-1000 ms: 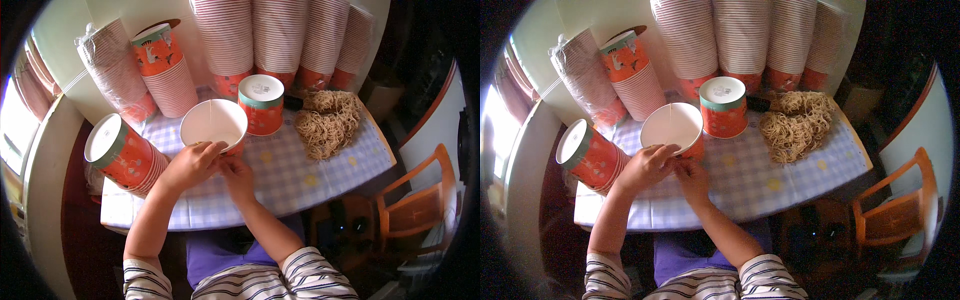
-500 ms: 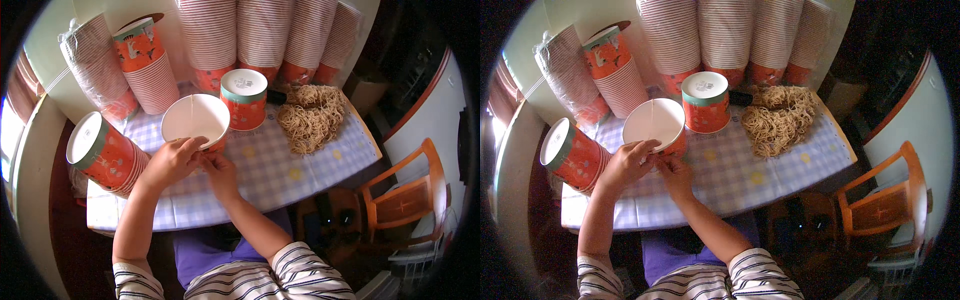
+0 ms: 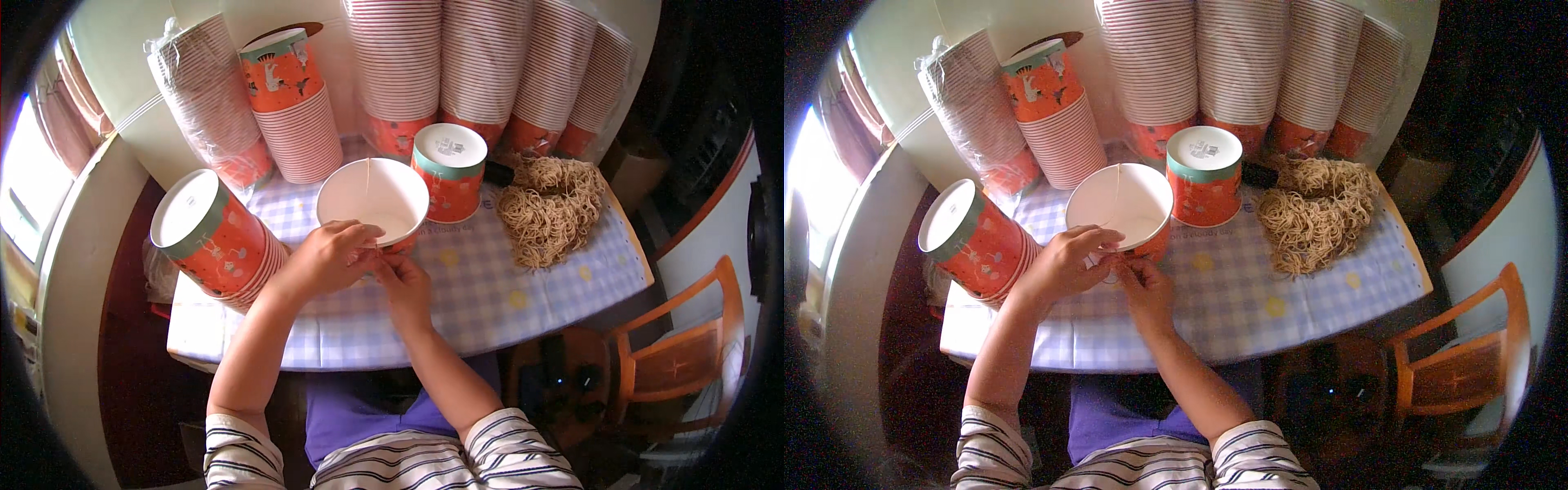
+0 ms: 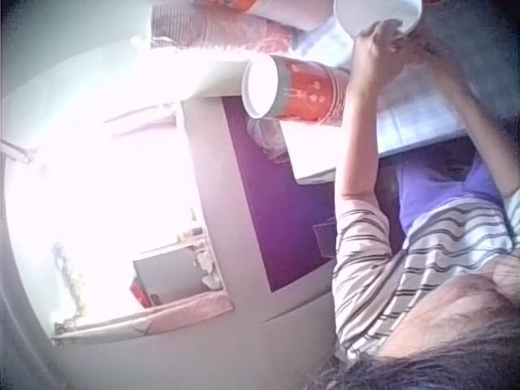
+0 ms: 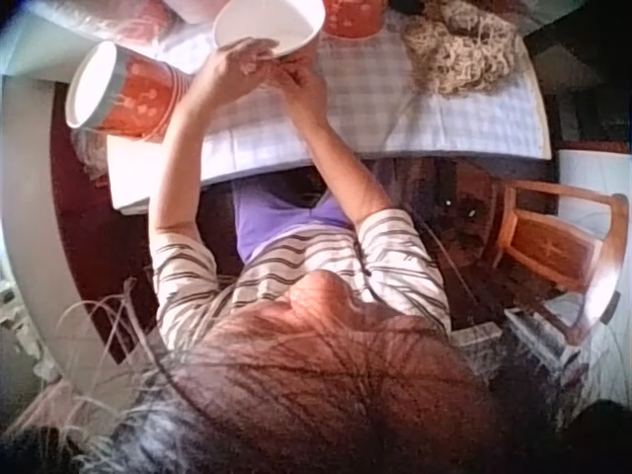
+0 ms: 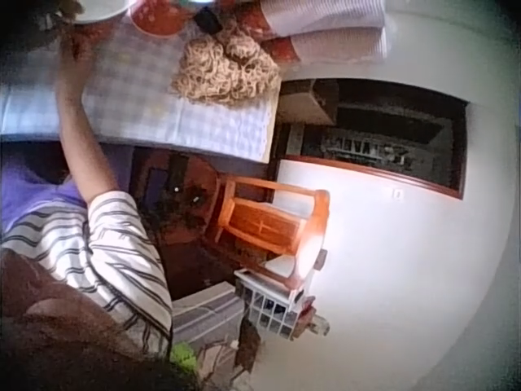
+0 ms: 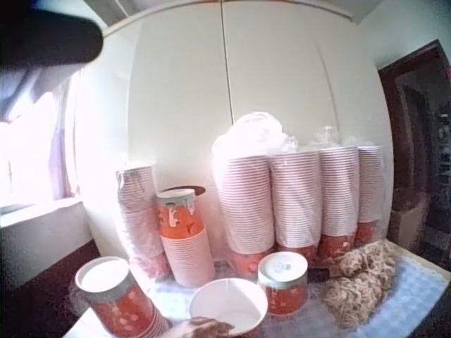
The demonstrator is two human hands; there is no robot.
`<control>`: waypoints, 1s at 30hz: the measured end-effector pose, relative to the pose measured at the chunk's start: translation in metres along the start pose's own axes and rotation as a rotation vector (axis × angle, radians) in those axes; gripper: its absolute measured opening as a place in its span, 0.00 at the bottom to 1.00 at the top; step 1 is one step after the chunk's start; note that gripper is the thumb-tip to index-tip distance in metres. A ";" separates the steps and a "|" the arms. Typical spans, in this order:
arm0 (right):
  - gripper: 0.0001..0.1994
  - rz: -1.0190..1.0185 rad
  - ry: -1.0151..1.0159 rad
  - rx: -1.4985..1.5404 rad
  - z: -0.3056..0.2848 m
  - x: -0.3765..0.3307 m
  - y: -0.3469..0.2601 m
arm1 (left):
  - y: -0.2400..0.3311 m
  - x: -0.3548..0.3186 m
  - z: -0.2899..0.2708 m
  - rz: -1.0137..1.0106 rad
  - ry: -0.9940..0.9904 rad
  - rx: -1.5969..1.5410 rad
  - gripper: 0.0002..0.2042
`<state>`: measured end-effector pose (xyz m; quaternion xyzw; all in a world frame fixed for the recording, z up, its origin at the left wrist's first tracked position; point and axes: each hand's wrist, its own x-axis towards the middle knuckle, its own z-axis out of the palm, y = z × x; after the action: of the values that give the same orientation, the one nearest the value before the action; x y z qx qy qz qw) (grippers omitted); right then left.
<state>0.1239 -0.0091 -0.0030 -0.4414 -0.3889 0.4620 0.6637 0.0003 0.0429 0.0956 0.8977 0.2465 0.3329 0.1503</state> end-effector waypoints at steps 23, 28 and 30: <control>0.05 0.015 -0.014 0.128 0.001 -0.001 0.000 | 0.000 0.003 0.002 -0.151 -0.069 -0.037 0.18; 0.07 0.007 -0.012 0.115 0.002 -0.001 -0.002 | 0.004 0.005 -0.001 -0.208 -0.091 -0.052 0.19; 0.09 -0.025 -0.016 0.111 0.001 -0.001 0.001 | 0.004 0.005 -0.001 -0.212 -0.090 -0.053 0.19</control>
<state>0.1221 -0.0096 -0.0034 -0.3951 -0.3733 0.4781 0.6899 0.0040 0.0421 0.1008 0.8764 0.3239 0.2808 0.2194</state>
